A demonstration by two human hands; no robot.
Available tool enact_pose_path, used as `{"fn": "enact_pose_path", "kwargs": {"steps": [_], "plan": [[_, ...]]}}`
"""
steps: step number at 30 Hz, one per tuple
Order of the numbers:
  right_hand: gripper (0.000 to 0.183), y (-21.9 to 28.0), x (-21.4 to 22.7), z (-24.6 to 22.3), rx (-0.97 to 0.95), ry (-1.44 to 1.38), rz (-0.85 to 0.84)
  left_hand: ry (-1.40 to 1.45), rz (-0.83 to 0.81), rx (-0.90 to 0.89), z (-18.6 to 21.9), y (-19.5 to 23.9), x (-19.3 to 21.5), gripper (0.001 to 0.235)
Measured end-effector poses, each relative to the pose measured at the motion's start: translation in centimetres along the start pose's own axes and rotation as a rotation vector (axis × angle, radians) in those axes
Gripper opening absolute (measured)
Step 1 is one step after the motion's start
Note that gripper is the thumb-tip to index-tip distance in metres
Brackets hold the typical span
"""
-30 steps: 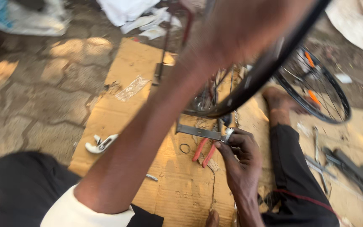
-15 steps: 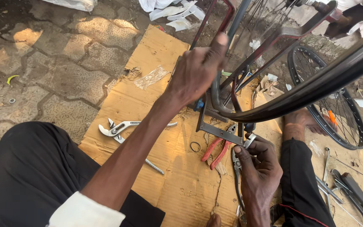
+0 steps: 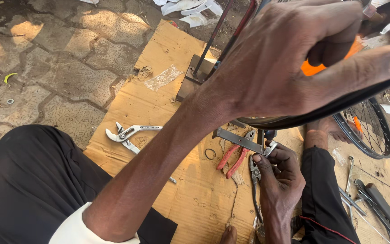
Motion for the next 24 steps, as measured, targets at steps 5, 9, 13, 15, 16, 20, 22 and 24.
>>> {"fn": "enact_pose_path", "kwargs": {"steps": [5, 9, 13, 15, 16, 20, 22, 24], "plan": [[0.020, -0.1, 0.0, 0.0, 0.016, 0.008, 0.002, 0.023, -0.007, -0.003, 0.2, 0.0, -0.3, 0.059], [0.019, -0.1, 0.0, 0.0, 0.018, 0.001, -0.001, 0.032, -0.009, -0.018, 0.0, 0.1, -0.6, 0.060], [0.019, -0.1, -0.1, -0.1, 0.034, 0.003, -0.007, 0.032, -0.010, -0.014, -0.1, -0.1, -0.9, 0.057], [0.019, -0.1, -0.1, 0.1, 0.025, 0.004, -0.009, 0.056, -0.017, -0.024, 0.0, -0.1, -1.0, 0.059], [0.019, -0.1, -0.1, 0.3, 0.013, 0.001, -0.009, 0.060, -0.021, -0.025, 0.0, -0.1, -1.0, 0.060], [0.018, -0.2, -0.1, 0.3, 0.023, -0.002, -0.019, -0.011, -0.017, -0.045, 0.1, 0.1, -1.1, 0.060], [0.018, -0.2, -0.1, 0.3, 0.022, 0.012, -0.018, -0.038, -0.014, -0.057, 0.2, 0.1, -1.2, 0.060], [0.018, -0.1, -0.1, 0.3, 0.010, 0.015, -0.019, -0.031, -0.020, -0.046, 0.1, 0.2, -1.5, 0.060]]}}
Point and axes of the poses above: each hand's wrist, its own y-axis away from the middle knuckle, its own x-axis out of the back of the hand, z = x × y, the point moved 10 cm from there along -y, towards the middle knuckle, and after that the axes turned 6 degrees about y, right-handed, at the moved point
